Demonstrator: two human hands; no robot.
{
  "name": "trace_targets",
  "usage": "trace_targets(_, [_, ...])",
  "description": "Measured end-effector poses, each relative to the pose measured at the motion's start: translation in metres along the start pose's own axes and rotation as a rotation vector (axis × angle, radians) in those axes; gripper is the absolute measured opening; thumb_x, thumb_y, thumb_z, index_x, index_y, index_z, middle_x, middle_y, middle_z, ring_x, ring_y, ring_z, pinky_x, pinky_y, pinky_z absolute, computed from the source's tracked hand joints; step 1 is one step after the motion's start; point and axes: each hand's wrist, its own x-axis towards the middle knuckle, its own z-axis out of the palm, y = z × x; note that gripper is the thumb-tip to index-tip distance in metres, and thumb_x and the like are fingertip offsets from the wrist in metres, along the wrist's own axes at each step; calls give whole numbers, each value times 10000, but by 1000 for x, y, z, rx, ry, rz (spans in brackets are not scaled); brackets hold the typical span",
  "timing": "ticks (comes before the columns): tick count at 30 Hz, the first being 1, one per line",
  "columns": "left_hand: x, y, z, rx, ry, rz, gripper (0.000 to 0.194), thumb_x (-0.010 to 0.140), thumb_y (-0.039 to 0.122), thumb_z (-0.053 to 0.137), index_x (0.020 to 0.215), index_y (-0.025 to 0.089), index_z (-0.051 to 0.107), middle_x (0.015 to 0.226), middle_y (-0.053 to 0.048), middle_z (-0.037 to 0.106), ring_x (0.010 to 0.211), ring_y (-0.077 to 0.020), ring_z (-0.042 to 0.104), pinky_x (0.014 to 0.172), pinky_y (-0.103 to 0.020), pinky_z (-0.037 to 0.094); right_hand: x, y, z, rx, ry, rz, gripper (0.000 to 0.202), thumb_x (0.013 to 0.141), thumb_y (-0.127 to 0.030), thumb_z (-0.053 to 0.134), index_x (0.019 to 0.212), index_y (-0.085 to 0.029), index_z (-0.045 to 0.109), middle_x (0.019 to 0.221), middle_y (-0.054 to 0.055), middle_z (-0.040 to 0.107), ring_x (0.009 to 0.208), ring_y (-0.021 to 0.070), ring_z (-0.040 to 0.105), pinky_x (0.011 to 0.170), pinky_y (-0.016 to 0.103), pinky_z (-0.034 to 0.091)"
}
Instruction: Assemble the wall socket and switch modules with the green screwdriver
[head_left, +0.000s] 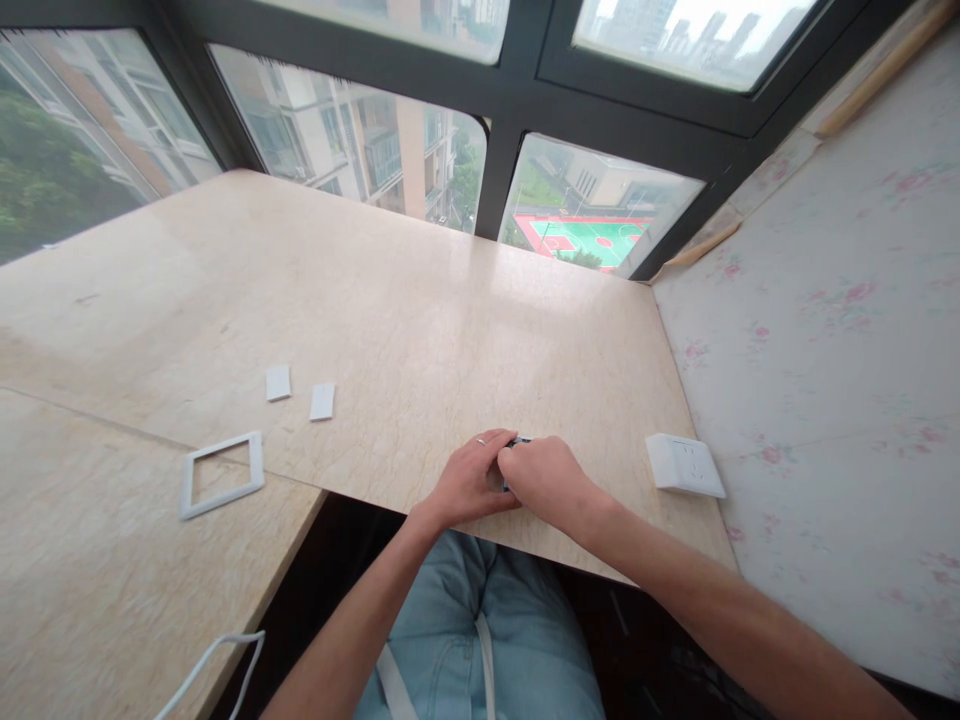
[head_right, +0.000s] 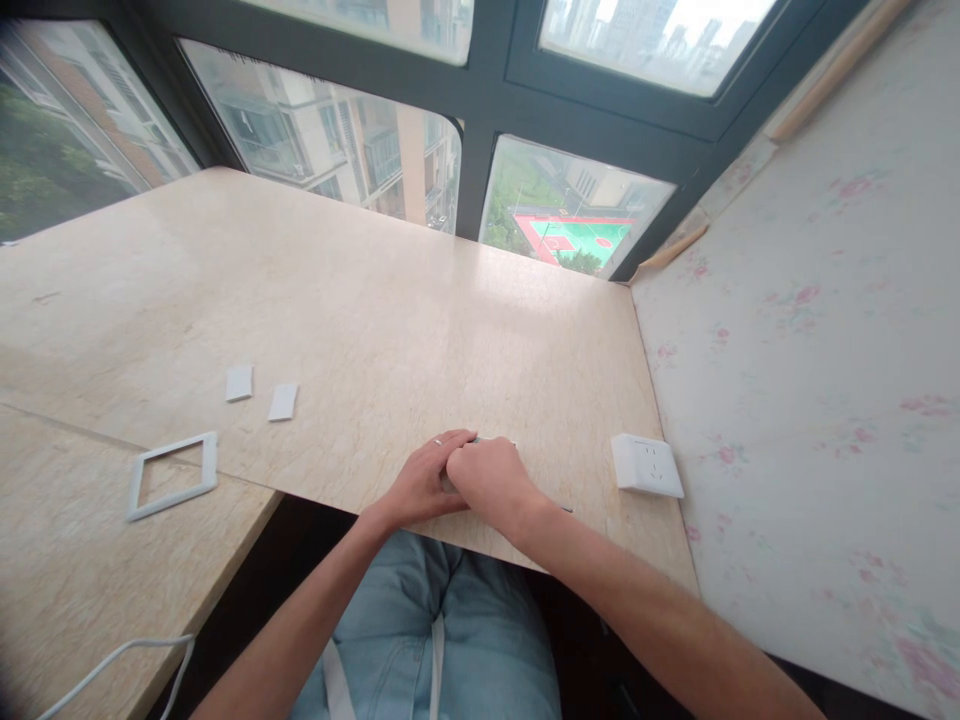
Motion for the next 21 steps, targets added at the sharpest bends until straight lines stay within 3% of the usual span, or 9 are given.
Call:
trace_targets(6, [0, 0, -1, -5, 2, 0, 812, 706, 475, 818, 1411, 246, 486, 1452, -115, 568, 1346, -340, 527, 1135, -520, 427, -3, -1, 3, 14, 10, 9, 288, 871, -31, 553, 1093, -93, 726, 990, 194, 776, 878, 285, 762, 679, 313, 567])
trace_targets(13, [0, 2, 0, 2, 4, -14, 796, 682, 397, 841, 1386, 249, 500, 1434, -109, 582, 1333, -333, 540, 1128, -511, 432, -3, 9, 9, 50, 32, 32, 326, 885, -105, 531, 1174, -83, 679, 967, 191, 775, 880, 279, 759, 697, 311, 542])
trace_targets(21, [2, 8, -5, -21, 6, 45, 622, 726, 448, 820, 1259, 264, 558, 1332, -80, 632, 1237, -307, 589, 1052, -457, 476, 0, 23, -1, 159, 49, 40, 286, 837, -168, 515, 1024, -215, 727, 943, 76, 790, 802, 217, 725, 623, 270, 439])
